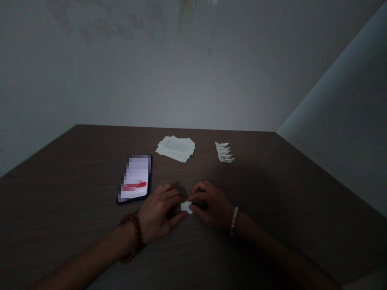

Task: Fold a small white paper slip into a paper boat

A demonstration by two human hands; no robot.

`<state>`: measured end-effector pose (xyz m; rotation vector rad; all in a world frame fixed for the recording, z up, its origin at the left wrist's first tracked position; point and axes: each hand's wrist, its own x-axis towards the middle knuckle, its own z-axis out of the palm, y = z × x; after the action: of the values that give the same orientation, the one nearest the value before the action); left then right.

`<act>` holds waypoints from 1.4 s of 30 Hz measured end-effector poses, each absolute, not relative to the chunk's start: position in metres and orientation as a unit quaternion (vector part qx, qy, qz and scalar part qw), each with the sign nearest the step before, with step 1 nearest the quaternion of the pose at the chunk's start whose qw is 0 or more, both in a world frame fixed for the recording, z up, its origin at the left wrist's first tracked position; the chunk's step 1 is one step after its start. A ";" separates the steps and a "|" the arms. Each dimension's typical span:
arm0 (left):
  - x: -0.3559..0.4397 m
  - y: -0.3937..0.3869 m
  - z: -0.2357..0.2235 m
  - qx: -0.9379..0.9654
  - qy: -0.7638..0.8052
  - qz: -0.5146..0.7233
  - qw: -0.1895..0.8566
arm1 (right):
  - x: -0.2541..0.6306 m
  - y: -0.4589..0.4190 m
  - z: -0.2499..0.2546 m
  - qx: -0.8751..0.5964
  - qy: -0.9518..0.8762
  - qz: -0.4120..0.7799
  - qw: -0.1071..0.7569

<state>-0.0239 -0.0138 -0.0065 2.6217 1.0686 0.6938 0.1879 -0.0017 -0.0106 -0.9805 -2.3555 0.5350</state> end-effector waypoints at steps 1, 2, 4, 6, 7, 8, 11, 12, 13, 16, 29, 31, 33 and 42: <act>-0.024 -0.014 -0.007 0.890 0.375 0.234 0.109 | 0.188 -0.001 -0.011 -0.365 -0.868 0.204 0.267; -0.024 -0.014 -0.007 0.889 0.383 0.230 0.105 | 0.188 -0.001 -0.012 -0.367 -0.866 0.209 0.269; -0.025 -0.014 -0.007 0.889 0.388 0.221 0.101 | 0.188 0.000 -0.014 -0.371 -0.858 0.219 0.278; -0.025 -0.013 -0.007 0.892 0.384 0.212 0.104 | 0.187 0.001 -0.016 -0.367 -0.853 0.233 0.289; -0.025 -0.013 -0.007 0.893 0.382 0.210 0.109 | 0.187 0.001 -0.017 -0.361 -0.852 0.240 0.292; -0.025 -0.012 -0.007 0.893 0.379 0.210 0.116 | 0.187 0.001 -0.018 -0.356 -0.852 0.246 0.294; -0.026 -0.010 -0.008 0.890 0.376 0.217 0.142 | 0.186 0.000 -0.018 -0.353 -0.851 0.246 0.301; -0.026 -0.010 -0.009 0.887 0.376 0.221 0.150 | 0.186 -0.001 -0.017 -0.356 -0.850 0.241 0.305; -0.027 -0.009 -0.010 0.885 0.377 0.224 0.157 | 0.185 -0.002 -0.017 -0.360 -0.848 0.237 0.308; -0.028 -0.009 -0.011 0.882 0.372 0.237 0.167 | 0.185 -0.004 -0.015 -0.372 -0.843 0.236 0.309; -0.027 -0.010 -0.003 0.837 0.384 0.309 0.239 | 0.182 -0.007 -0.011 -0.444 -0.755 0.322 0.361; -0.026 -0.010 -0.002 0.835 0.381 0.308 0.251 | 0.182 -0.007 -0.012 -0.445 -0.751 0.329 0.361; -0.026 -0.011 0.000 0.834 0.380 0.305 0.260 | 0.182 -0.008 -0.013 -0.437 -0.753 0.334 0.360; -0.028 -0.011 0.013 0.858 0.340 0.253 0.292 | 0.181 -0.007 -0.014 -0.403 -0.763 0.345 0.369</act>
<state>-0.0279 -0.0114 0.0128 2.2861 0.9058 0.6748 0.1808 -0.0071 -0.0136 -1.0337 -1.9599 0.8860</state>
